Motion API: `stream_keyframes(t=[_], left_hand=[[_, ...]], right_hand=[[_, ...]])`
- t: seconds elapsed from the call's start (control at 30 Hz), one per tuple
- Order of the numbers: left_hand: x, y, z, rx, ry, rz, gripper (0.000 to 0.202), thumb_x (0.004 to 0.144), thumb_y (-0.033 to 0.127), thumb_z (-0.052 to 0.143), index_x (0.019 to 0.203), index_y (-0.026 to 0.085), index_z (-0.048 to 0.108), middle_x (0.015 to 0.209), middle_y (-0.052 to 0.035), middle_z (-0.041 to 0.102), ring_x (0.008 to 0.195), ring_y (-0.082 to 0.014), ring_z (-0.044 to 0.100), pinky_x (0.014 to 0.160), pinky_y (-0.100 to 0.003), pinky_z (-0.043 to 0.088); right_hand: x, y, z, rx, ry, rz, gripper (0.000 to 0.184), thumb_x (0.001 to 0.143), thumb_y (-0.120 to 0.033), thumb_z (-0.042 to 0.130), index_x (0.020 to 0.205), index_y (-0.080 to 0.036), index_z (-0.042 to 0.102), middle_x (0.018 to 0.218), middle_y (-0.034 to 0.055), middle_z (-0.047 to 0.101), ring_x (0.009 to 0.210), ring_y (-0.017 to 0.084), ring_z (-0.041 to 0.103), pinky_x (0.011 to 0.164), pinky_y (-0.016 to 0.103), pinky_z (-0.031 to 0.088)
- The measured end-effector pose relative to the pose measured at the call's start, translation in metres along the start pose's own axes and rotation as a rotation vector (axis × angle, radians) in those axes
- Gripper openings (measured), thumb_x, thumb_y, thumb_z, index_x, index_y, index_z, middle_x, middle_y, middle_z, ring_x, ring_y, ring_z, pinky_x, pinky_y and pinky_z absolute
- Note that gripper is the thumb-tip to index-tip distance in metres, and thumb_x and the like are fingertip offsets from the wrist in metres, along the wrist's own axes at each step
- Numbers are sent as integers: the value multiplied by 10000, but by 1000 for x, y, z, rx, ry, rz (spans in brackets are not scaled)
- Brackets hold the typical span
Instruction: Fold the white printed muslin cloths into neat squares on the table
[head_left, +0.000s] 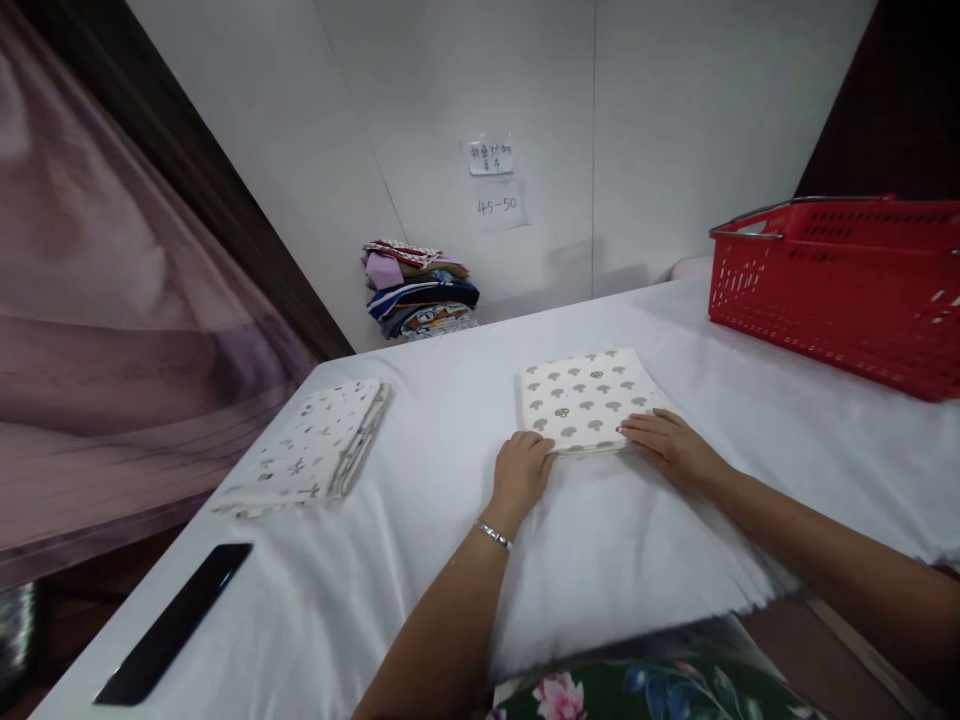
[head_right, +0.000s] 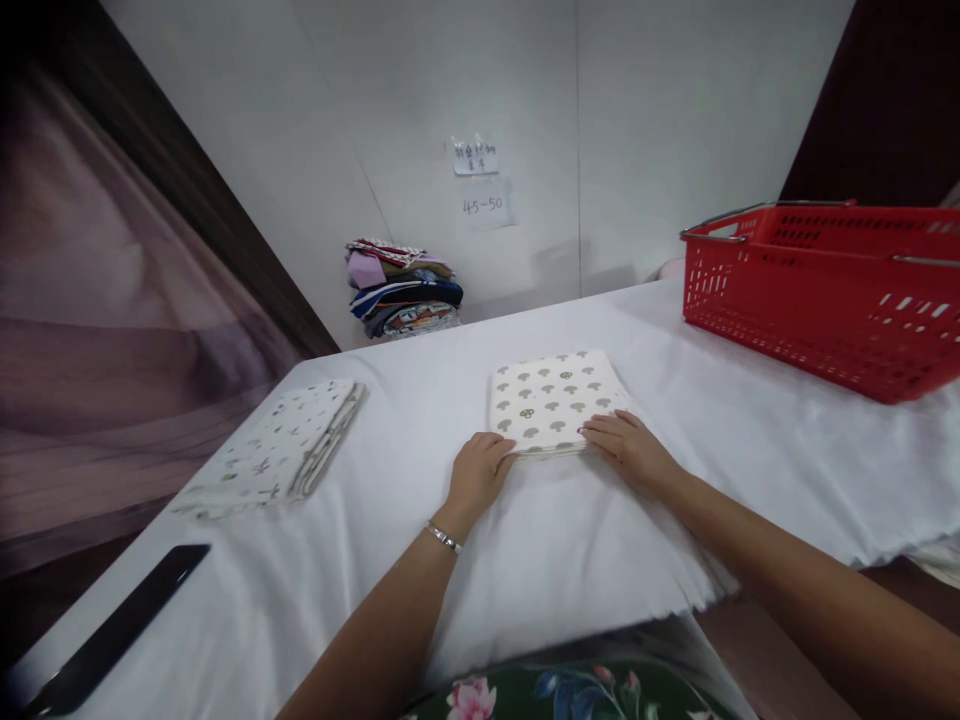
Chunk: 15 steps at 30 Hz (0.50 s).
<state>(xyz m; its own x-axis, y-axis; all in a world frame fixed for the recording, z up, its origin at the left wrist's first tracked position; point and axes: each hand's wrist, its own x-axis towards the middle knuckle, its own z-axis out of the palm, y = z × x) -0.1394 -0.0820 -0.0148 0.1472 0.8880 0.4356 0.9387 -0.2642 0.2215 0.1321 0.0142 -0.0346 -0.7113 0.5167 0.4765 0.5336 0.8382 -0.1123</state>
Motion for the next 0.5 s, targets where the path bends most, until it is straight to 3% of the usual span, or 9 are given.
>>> stream_keyframes(t=[0.17, 0.3, 0.5], left_hand=[[1, -2, 3, -53, 21, -22, 192, 902, 257, 451, 1003, 222, 610, 905, -31, 608, 882, -180, 508, 763, -317, 443], [1, -1, 2, -80, 12, -57, 198, 911, 266, 434, 993, 227, 610, 905, -22, 609, 881, -178, 507, 760, -306, 436], [1, 0, 1, -89, 7, -63, 194, 912, 276, 436, 981, 227, 610, 903, -19, 605, 881, -178, 500, 753, -306, 430]], right_hand=[[4, 1, -2, 1, 8, -9, 313, 926, -231, 377, 1160, -247, 583, 1179, 40, 615, 1124, 183, 532, 1007, 462, 323], [8, -20, -11, 24, 94, -13, 307, 912, -213, 393, 1135, -204, 604, 1176, 79, 609, 1127, 216, 517, 937, 428, 386], [19, -72, -8, 200, -154, 27, 343, 926, -269, 338, 1010, -214, 665, 919, 56, 688, 815, 183, 618, 715, 312, 467]])
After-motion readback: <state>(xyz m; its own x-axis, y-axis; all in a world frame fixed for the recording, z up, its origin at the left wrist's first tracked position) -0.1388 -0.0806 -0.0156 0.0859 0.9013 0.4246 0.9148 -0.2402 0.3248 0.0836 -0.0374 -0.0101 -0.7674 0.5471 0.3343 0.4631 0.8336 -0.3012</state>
